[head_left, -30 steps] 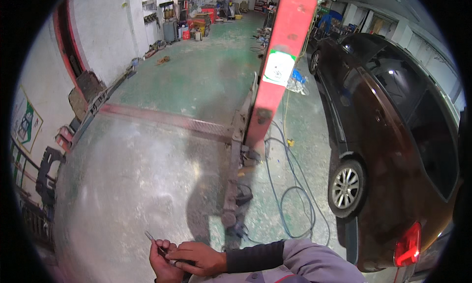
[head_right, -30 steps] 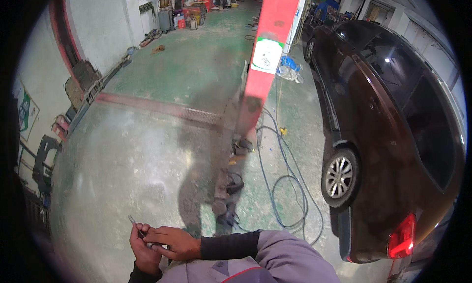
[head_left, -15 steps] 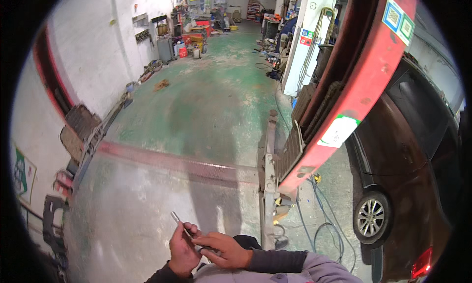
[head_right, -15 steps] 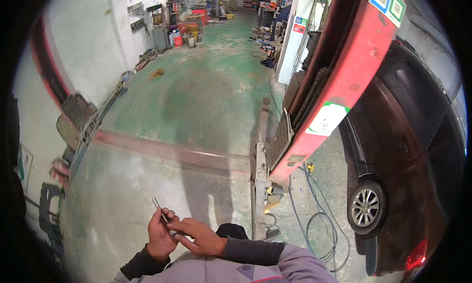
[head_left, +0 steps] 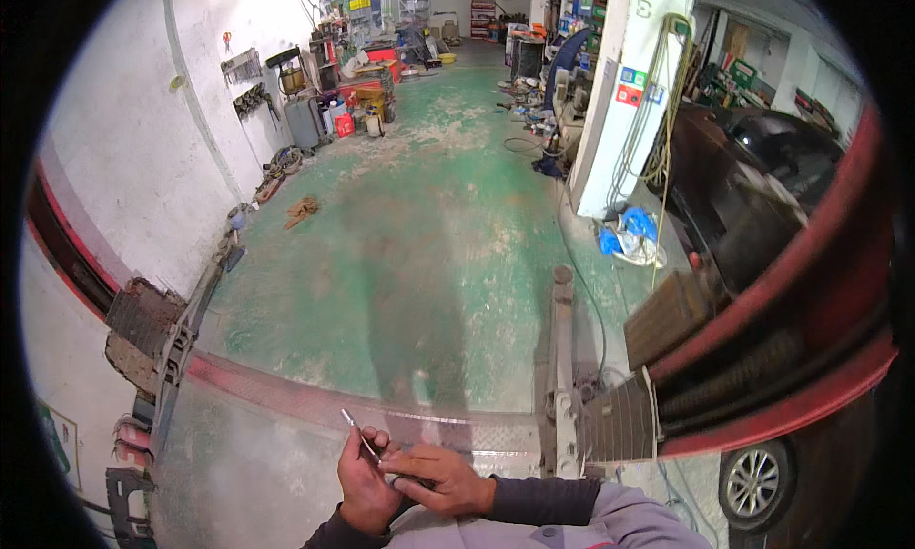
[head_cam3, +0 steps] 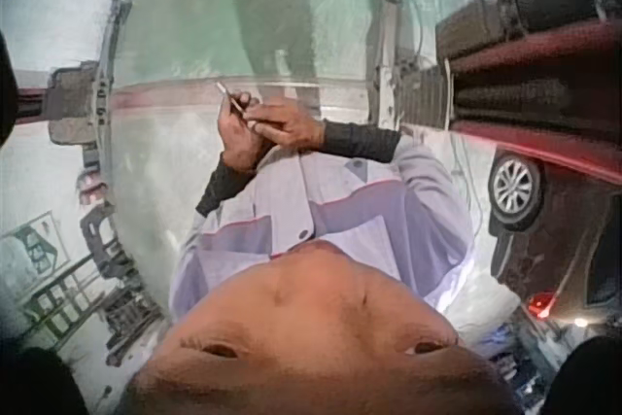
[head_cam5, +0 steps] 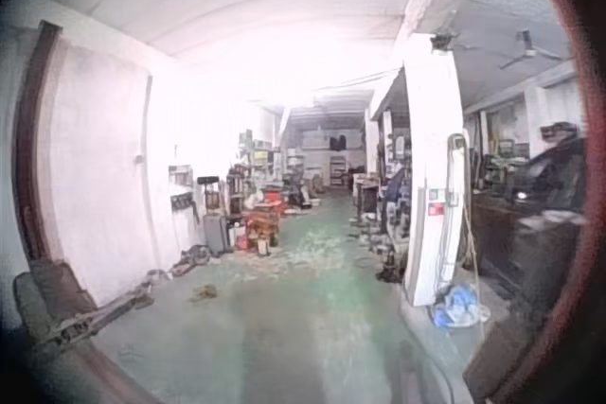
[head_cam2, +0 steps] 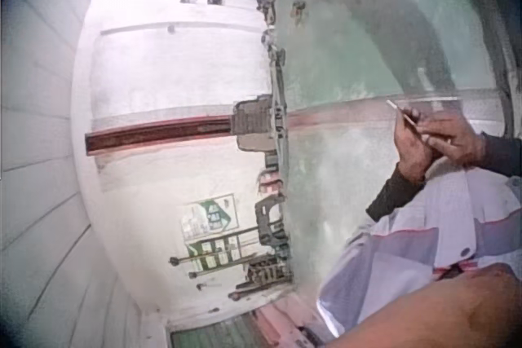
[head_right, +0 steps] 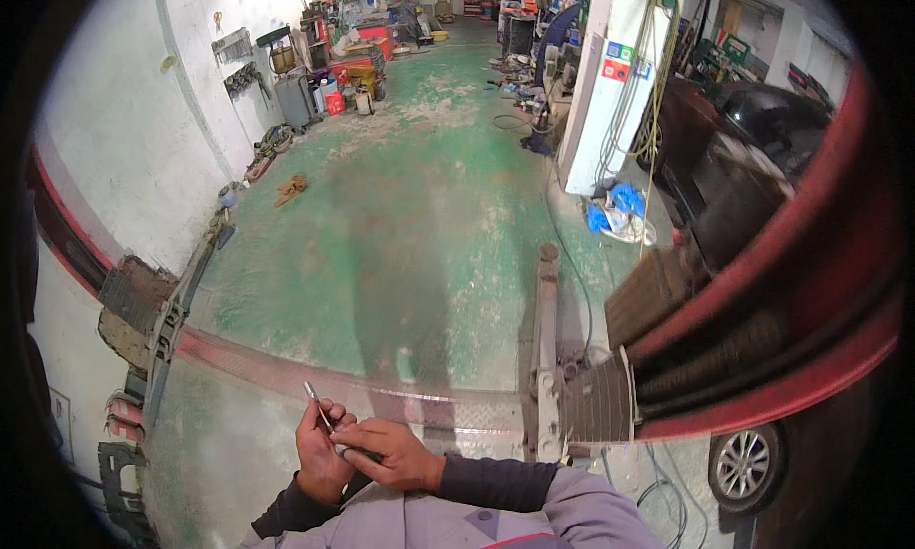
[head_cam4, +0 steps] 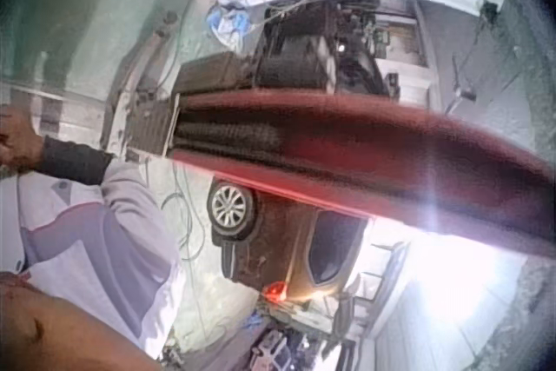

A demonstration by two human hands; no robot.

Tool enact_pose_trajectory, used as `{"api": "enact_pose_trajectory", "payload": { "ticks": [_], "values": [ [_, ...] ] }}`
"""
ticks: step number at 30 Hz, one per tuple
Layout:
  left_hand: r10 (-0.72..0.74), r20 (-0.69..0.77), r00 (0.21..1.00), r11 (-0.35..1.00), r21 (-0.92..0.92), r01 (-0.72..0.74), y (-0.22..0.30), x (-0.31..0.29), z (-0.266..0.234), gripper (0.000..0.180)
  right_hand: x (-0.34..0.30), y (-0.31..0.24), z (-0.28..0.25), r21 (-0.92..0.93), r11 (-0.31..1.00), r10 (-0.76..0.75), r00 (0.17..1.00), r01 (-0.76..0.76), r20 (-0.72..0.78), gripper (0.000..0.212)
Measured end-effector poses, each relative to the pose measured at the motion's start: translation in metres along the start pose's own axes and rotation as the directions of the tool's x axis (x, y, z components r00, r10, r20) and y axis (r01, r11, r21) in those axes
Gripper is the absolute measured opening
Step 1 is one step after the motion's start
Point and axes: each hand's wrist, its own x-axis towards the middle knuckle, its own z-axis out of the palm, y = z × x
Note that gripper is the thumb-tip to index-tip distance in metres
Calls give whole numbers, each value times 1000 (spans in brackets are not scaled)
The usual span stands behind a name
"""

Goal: The person removes a protective film from a tail light and installs it on the rear of a brown SUV. They then open the trunk, remove a plastic cover, and use a power drill to remove screws from the trunk lid interior.

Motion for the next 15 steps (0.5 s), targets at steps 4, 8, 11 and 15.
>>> {"api": "enact_pose_trajectory", "payload": {
  "ticks": [4, 8, 11, 15],
  "values": [
    [-107, 81, 991, 990, -88, 114, 14, 131, 60, 35, 92, 71, -68, -18, 1000, -9, 999, 8, -47, 32],
    [-240, 159, 958, 966, -57, 251, 25, 285, 114, 36, 178, 161, -138, -67, 995, 64, 989, -74, -135, 32],
    [-286, 61, 956, 957, 74, 281, 40, 407, 182, 34, 268, 226, -203, -168, 982, 52, 975, -90, -215, 34],
    [-399, 174, 900, 912, 174, 371, 67, 544, 279, 35, 378, 288, -287, -232, 958, 108, 962, -168, -249, 37]
  ]
}}
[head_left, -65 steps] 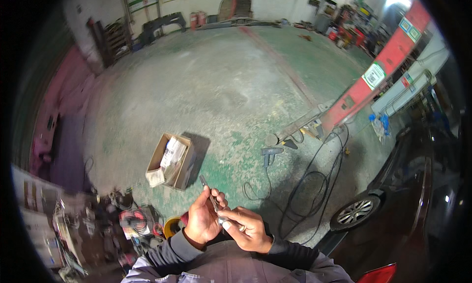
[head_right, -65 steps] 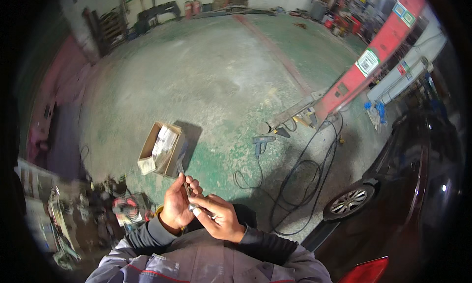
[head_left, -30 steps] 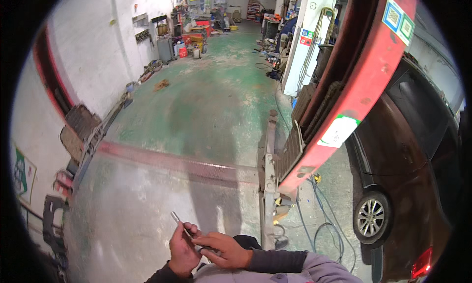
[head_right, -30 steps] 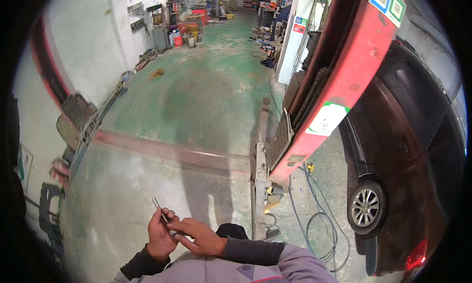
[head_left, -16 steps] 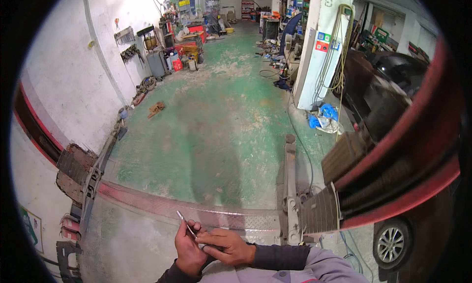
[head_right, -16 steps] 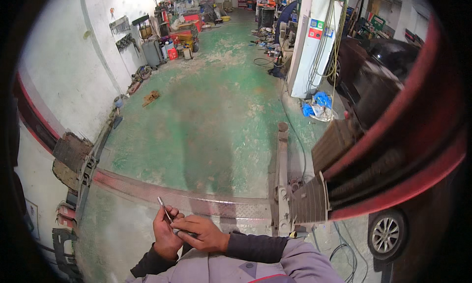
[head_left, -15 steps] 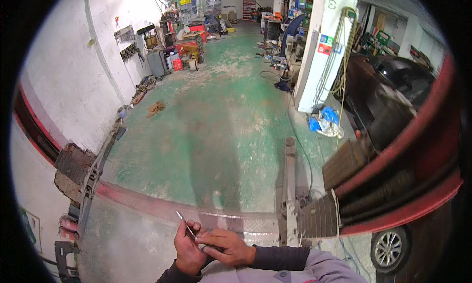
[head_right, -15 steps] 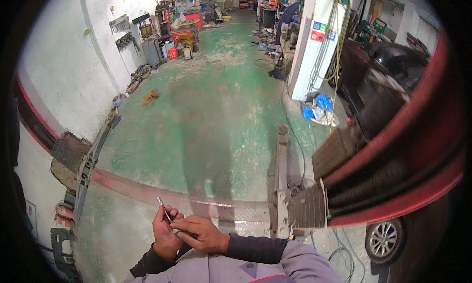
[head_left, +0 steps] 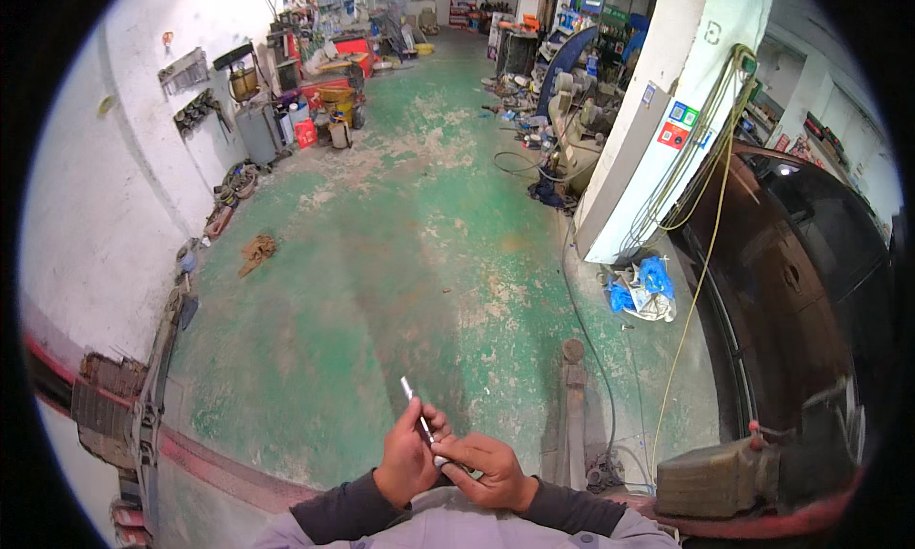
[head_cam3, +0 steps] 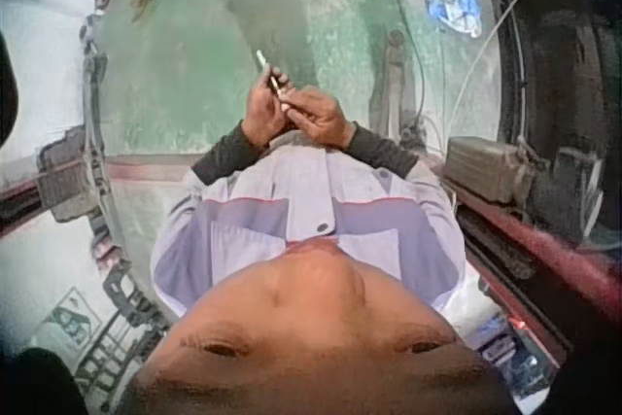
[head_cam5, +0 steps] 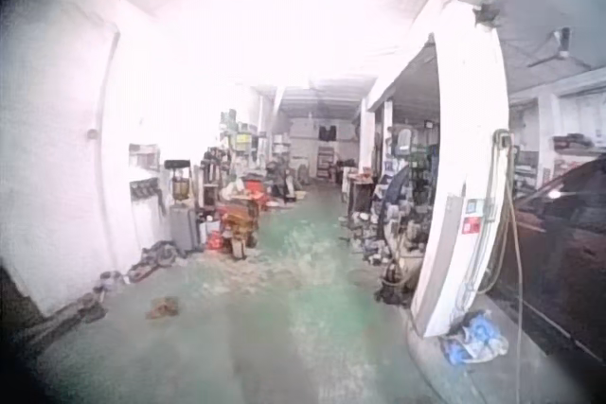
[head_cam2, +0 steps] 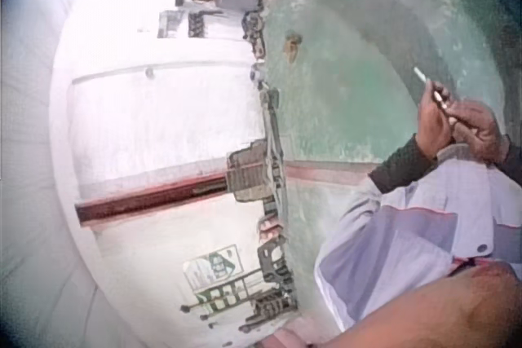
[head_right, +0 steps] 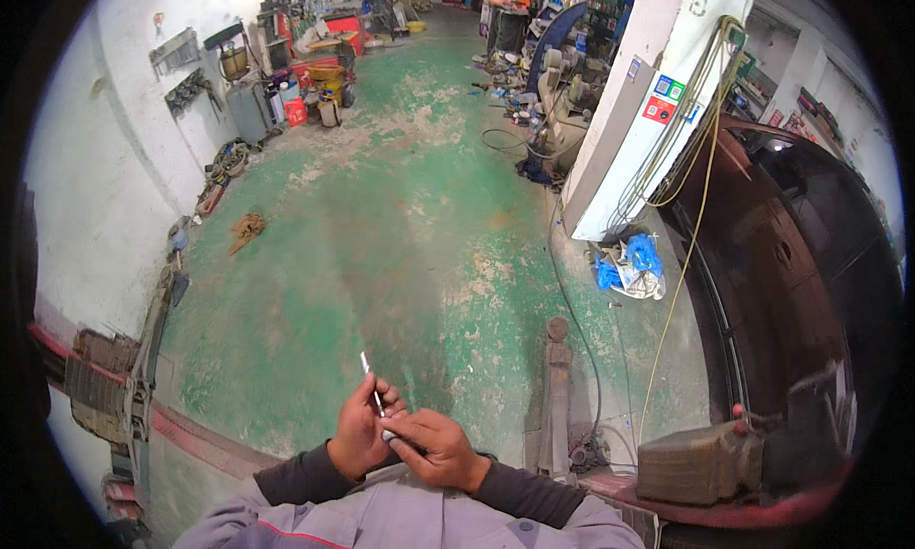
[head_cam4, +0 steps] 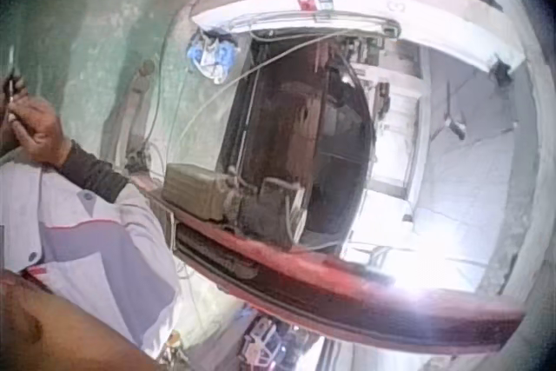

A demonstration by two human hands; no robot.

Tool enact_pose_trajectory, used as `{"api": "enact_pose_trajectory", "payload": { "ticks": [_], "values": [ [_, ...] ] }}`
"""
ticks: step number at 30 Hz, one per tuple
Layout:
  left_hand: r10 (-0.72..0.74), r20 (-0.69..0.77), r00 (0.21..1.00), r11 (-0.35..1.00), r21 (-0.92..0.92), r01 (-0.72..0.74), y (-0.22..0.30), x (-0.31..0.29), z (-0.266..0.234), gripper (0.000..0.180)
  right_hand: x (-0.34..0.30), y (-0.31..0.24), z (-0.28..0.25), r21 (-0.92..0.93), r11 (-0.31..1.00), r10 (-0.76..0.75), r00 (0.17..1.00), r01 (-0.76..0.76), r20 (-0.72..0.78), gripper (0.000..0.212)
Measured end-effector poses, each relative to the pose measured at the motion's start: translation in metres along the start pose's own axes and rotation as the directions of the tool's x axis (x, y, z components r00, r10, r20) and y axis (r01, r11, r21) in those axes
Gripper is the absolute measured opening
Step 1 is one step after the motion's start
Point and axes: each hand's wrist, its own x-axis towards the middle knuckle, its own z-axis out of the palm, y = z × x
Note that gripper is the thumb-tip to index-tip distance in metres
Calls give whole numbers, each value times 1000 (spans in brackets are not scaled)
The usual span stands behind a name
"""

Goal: The person removes a protective film from a tail light and installs it on the rear of a brown SUV. They then open the trunk, remove a plastic cover, and use a power drill to remove screws from the trunk lid interior.

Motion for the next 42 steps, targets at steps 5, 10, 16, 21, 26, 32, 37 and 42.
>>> {"api": "enact_pose_trajectory", "payload": {
  "ticks": [5, 10, 16, 21, 26, 32, 37, 42],
  "values": [
    [-47, -11, 999, 994, 101, 48, 91, 142, 81, 35, 144, 72, -55, -66, 998, -20, 998, 16, -67, 42],
    [-18, -98, 995, 961, 274, 44, 167, 311, 123, 37, 289, 198, -110, -190, 970, -155, 988, 154, 6, 43],
    [93, -153, 984, 982, 175, -66, 271, 521, 189, 37, 497, 336, -191, -29, 1000, -2, 1000, 1, -24, 39],
    [237, -182, 954, 965, 154, -210, 365, 652, 243, 37, 669, 410, -250, 71, 993, 85, 983, -98, 162, 27],
    [12, -117, 993, 994, 110, 1, 446, 821, 268, 43, 813, 526, -297, 96, 979, 163, 974, -179, 157, 26],
    [-221, 9, 975, 930, 304, 208, 566, 1036, 350, 42, 995, 650, -366, 331, 855, 415, 910, -400, 28, 22],
    [-323, 43, 945, 854, 444, 271, 651, 1191, 451, 38, 1123, 725, -432, 366, 860, 416, 904, -356, -97, 24],
    [-241, 25, 970, 843, 502, 196, 700, 1363, 508, 37, 1241, 852, -497, 384, 841, 467, 871, -382, -157, 28]
  ]
}}
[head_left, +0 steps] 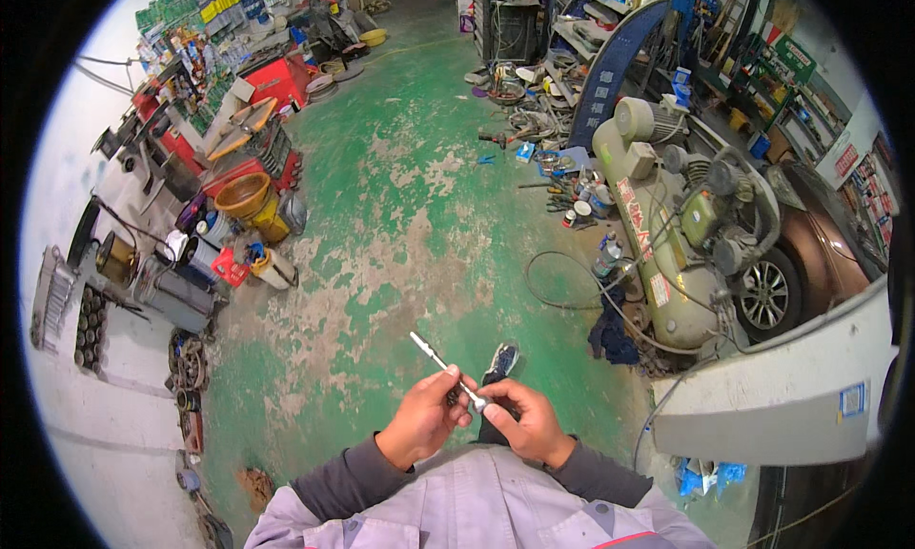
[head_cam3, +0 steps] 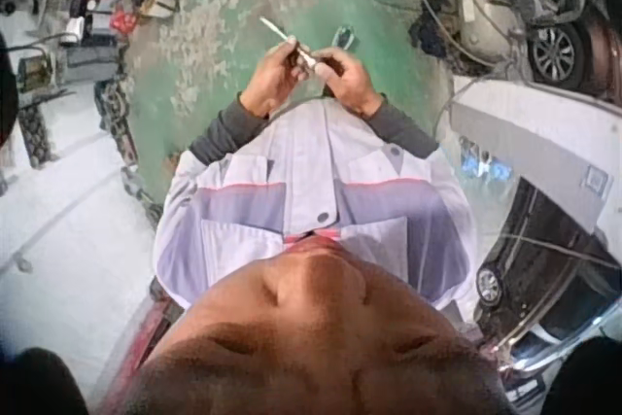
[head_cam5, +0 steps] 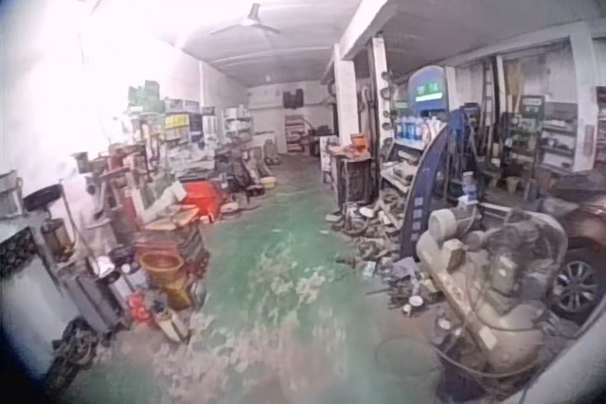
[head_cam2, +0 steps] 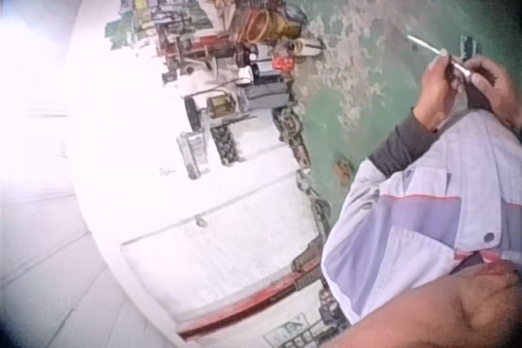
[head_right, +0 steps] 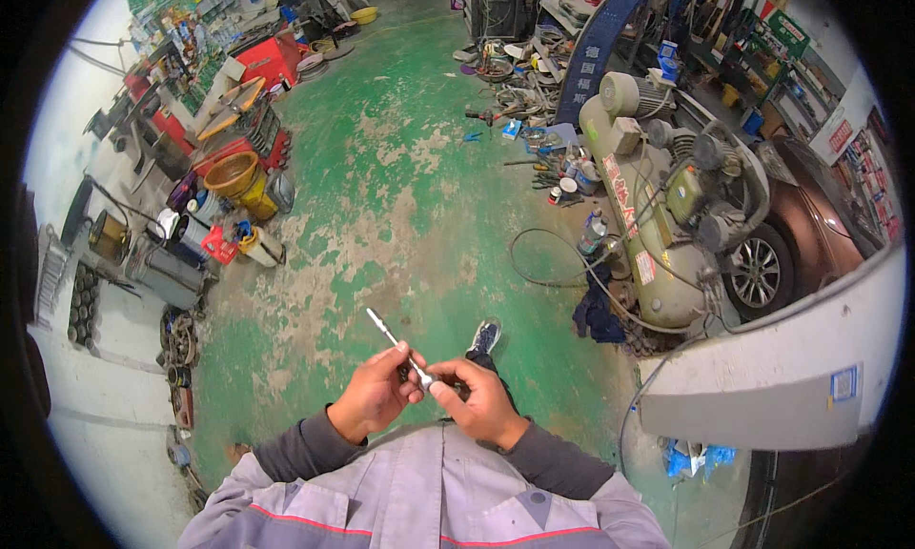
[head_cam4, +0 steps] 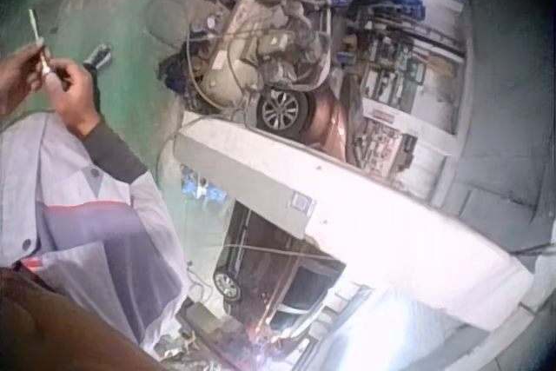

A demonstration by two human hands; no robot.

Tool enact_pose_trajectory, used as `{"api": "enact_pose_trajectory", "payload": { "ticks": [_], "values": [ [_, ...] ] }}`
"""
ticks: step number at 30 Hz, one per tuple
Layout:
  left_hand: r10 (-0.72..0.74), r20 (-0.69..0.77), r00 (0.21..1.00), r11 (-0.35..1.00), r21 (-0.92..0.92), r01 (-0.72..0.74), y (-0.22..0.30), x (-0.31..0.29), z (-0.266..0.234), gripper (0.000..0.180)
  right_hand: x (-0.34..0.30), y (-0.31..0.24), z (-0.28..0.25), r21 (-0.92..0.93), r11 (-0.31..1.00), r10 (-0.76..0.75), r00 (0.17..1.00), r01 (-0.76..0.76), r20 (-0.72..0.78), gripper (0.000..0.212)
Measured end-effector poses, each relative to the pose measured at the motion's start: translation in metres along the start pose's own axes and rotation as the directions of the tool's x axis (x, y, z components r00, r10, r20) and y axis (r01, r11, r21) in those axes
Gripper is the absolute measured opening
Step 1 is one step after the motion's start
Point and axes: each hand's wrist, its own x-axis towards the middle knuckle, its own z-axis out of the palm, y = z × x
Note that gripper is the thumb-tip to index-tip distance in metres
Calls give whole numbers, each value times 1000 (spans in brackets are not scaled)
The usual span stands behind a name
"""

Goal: The person removes a protective film from a tail light and installs it on the rear of a brown SUV. They then open the trunk, remove a plastic cover, and use a power drill to remove screws from the trunk lid interior.

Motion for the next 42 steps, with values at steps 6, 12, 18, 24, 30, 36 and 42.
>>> {"api": "enact_pose_trajectory", "payload": {
  "ticks": [6, 12, 18, 24, 30, 36, 42],
  "values": [
    [23, -176, 984, 994, -98, -41, 134, 180, 13, 35, 238, 0, -83, -117, 993, 5, 983, 16, 184, 31],
    [84, -198, 977, 955, -264, -136, 264, 312, 30, 37, 445, -31, -137, -70, 984, -140, 955, 163, 262, 21],
    [-17, -115, 993, 965, -264, -14, 372, 496, 13, 36, 623, 2, -185, 136, 991, -9, 989, -12, 151, 18],
    [-155, -58, 986, 982, -115, 148, 512, 676, 24, 36, 803, 7, -244, 64, 997, -29, 998, 33, -61, 16],
    [-252, -133, 959, 965, 34, 259, 632, 830, 52, 35, 962, 20, -293, 183, 980, -23, 967, 71, -256, 17],
    [-208, -142, 968, 966, 123, 226, 681, 1021, 45, 33, 1121, 87, -375, 30, 988, -124, 905, 149, -408, 21],
    [-170, -329, 929, 985, -17, 174, 735, 1216, 20, 34, 1301, 191, -461, 56, 988, -110, 901, 147, -419, 24]
  ]
}}
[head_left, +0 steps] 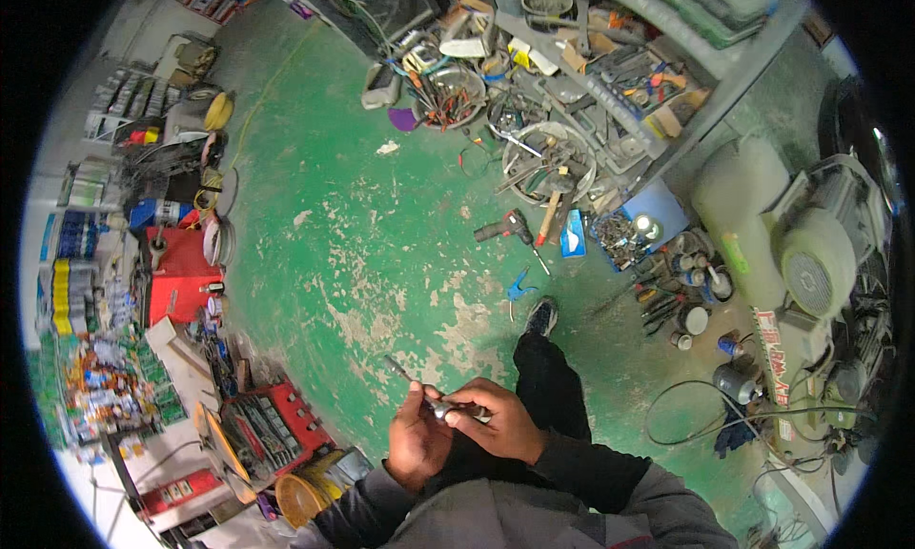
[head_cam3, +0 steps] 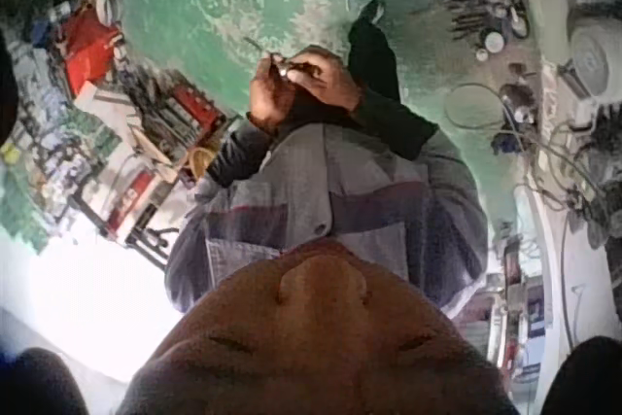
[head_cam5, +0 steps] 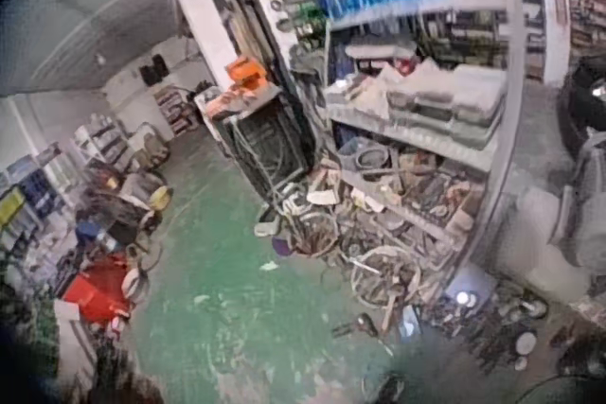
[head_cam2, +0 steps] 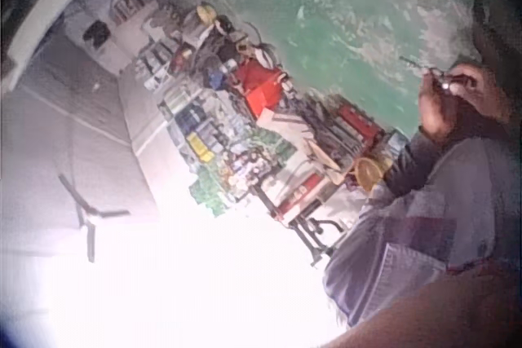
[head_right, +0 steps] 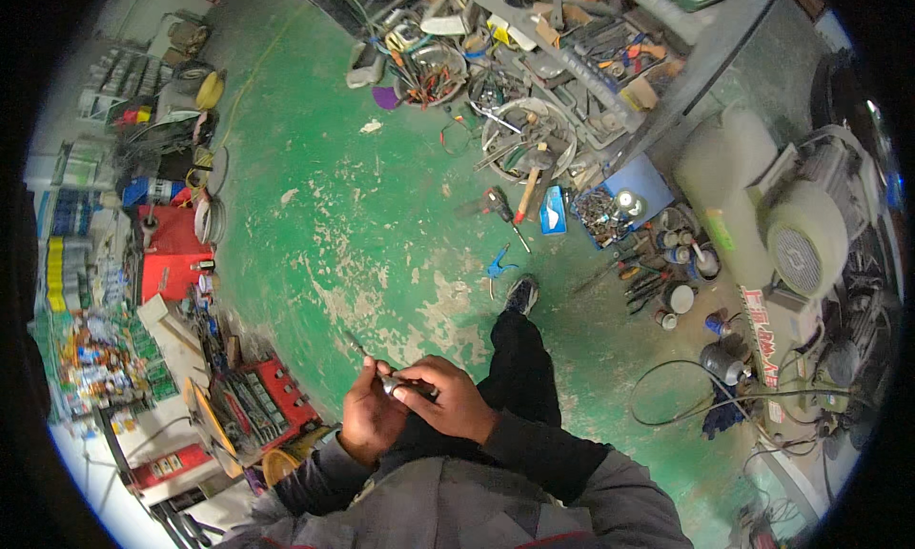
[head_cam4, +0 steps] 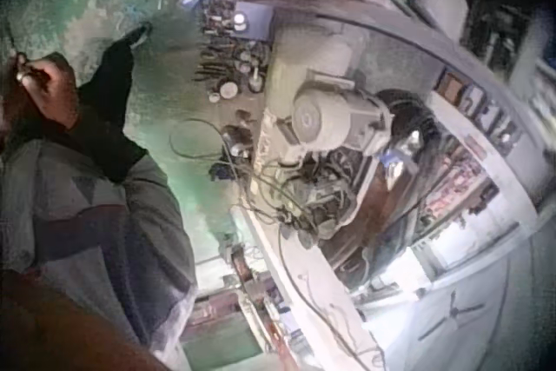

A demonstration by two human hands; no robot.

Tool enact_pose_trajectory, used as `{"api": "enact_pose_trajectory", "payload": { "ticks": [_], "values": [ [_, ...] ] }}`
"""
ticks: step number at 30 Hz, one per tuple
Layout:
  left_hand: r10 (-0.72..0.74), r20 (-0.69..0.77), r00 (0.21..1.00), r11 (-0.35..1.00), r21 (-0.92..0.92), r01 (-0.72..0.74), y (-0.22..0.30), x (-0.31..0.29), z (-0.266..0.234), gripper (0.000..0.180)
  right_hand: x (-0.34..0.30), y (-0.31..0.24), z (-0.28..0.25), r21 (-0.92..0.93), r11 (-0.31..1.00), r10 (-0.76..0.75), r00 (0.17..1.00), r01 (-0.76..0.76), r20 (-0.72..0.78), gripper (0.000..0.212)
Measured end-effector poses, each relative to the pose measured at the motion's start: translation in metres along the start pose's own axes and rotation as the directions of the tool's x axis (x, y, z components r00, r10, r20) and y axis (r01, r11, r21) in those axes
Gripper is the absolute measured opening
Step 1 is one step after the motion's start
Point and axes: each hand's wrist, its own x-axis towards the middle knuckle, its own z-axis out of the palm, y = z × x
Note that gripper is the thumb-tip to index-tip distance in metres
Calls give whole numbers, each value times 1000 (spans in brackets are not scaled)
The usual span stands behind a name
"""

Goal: The person removes a protective film from a tail light and installs it on the rear of a brown SUV. They then open the trunk, remove a plastic cover, and use a power drill to remove screws from the trunk lid interior.

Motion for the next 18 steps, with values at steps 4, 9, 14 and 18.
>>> {"api": "enact_pose_trajectory", "payload": {
  "ticks": [4, 9, 14, 18],
  "values": [
    [-25, 97, 995, 979, -198, 44, 34, 113, -27, 32, 75, 152, -37, 394, 809, 423, 898, -436, 124, 33],
    [32, -66, 997, 688, 725, 26, 47, 226, -110, 28, 165, 427, -107, -201, 642, 658, 666, -740, -351, 42],
    [-266, -232, 936, 532, 774, 343, 71, 345, -212, 13, 242, 610, -131, 378, 342, 911, 205, -860, -358, 45],
    [-369, -105, 924, 371, 894, 250, 119, 397, -243, 10, 306, 718, -126, 744, 303, 900, -77, -596, -429, 50]
  ]
}}
